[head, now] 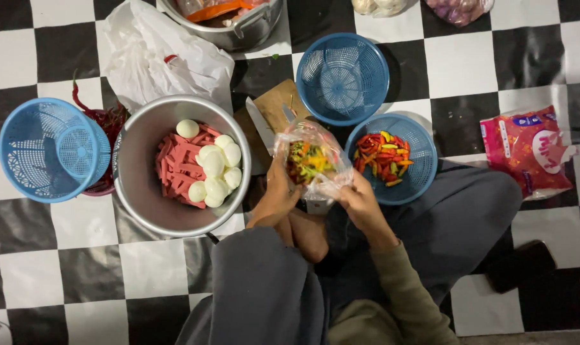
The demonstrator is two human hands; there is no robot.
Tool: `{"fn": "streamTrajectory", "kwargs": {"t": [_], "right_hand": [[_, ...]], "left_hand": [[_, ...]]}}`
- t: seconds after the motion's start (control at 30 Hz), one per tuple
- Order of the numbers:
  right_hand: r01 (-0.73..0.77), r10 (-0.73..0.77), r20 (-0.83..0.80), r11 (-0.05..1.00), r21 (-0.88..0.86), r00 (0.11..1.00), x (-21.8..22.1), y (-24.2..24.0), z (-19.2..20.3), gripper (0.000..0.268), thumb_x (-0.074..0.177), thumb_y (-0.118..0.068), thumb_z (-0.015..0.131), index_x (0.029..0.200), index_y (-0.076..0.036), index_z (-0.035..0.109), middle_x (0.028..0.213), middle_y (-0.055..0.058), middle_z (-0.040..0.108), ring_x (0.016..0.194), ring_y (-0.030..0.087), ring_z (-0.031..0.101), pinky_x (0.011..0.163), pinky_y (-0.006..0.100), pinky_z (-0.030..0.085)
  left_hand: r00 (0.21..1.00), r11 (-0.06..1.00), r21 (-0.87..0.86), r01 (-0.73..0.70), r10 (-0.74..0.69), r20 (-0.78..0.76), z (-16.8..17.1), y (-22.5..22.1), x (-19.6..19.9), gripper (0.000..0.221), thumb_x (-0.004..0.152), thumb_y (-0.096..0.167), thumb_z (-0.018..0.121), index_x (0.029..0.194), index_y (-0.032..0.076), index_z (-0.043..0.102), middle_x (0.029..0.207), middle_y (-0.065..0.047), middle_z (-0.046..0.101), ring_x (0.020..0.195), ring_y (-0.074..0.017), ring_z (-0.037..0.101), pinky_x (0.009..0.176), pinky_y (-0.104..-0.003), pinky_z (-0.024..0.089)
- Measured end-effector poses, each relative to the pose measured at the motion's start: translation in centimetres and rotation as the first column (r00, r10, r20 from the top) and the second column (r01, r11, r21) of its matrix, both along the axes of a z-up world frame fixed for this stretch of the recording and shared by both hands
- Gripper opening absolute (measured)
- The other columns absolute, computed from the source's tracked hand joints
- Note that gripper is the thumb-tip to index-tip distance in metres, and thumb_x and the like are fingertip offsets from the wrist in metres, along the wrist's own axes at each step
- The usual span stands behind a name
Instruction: The person is sorting red and green chilies by picking them from a plastic bag and placing them into a blue bowl while sitting on the floor.
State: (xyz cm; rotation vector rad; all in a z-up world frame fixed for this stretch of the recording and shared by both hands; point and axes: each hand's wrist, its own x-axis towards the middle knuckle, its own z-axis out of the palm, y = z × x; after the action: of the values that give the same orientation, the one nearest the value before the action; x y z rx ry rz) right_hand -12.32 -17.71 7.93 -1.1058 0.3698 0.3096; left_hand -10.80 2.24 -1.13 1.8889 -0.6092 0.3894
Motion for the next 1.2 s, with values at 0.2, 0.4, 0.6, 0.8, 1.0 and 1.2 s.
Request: {"fn": "streamTrajectory", "kwargs": {"t": [0.2,0.4,0.6,0.8,1.0,1.2], "right_hand": [[-0.069,0.037,0.096,0.935,0.348,0.995,1.7,2.0,-0.5,0.049,0.091,0.011,0.046,0.139,0.009,0.046,0.137,0.036,0.058,0.126,0.047,0.059,0.103,0.061,0.050],[0.021,-0.024,0.007,0.953,0.302,1.000,1.0,0.5,-2.2,0.056,0.080,0.015,0.047,0.136,0.012,0.050,0.135,0.033,0.060,0.124,0.046,0.061,0.099,0.060,0.053],[-0.086,0.083,-0.021,0.972,-0.217,0.996,-1.9,-2.0,-13.2,0.036,0.091,-0.004,0.063,0.128,-0.006,0.064,0.116,0.013,0.068,0.102,0.024,0.065,0.085,0.043,0.060],[0.010,0.455,0.236,0.445,-0.896,0.859,-2.7,-0.7,-3.0,0.072,0.095,-0.026,0.070,0.151,0.005,0.037,0.155,0.036,0.025,0.144,0.052,0.031,0.116,0.057,0.035],[0.209,0.648,0.193,0.054,-0.976,0.737,1.1,2.2,-1.8,0.116,0.067,-0.025,0.090,0.162,-0.003,0.027,0.168,0.031,0.009,0.154,0.053,0.008,0.122,0.068,0.007],[0.244,0.674,0.040,-0.211,-0.947,0.738,3.3,0.0,-3.5,0.127,0.064,-0.086,0.065,0.148,0.006,0.037,0.167,0.036,0.013,0.152,0.060,0.005,0.112,0.083,-0.002]], "left_hand": [[0.821,0.967,-0.249,-0.062,-0.092,-0.563,-1.1,0.6,-2.3,0.103,0.086,0.001,0.063,0.156,-0.006,-0.012,0.159,-0.041,0.009,0.147,-0.0594,0.015,0.118,-0.069,0.017],[0.837,0.918,-0.388,-0.079,-0.151,-0.527,-7.8,1.2,-1.6,0.132,0.072,-0.012,0.077,0.160,0.003,-0.021,0.161,-0.038,-0.007,0.147,-0.0628,0.002,0.104,-0.082,0.021],[0.764,0.769,0.634,-0.079,0.455,-0.458,3.7,-0.1,-1.0,0.123,0.066,0.018,0.094,0.159,0.004,0.013,0.163,-0.029,-0.003,0.141,-0.0588,0.020,0.107,-0.064,0.048],[0.905,0.881,0.472,-0.021,0.218,-0.366,5.4,0.8,2.0,0.126,0.057,0.032,0.102,0.153,-0.005,0.029,0.163,-0.030,0.014,0.145,-0.0573,0.023,0.118,-0.062,0.034],[0.874,0.738,0.671,0.068,0.280,-0.397,-2.7,1.1,5.8,0.144,0.045,0.076,0.088,0.152,-0.001,0.029,0.163,-0.024,0.023,0.151,-0.0490,0.016,0.118,-0.074,0.016],[0.728,0.825,0.560,0.076,0.338,-0.597,0.6,1.2,6.5,0.142,0.055,0.091,0.076,0.149,-0.007,0.035,0.166,-0.022,0.003,0.153,-0.0493,-0.003,0.127,-0.062,0.008]]}}
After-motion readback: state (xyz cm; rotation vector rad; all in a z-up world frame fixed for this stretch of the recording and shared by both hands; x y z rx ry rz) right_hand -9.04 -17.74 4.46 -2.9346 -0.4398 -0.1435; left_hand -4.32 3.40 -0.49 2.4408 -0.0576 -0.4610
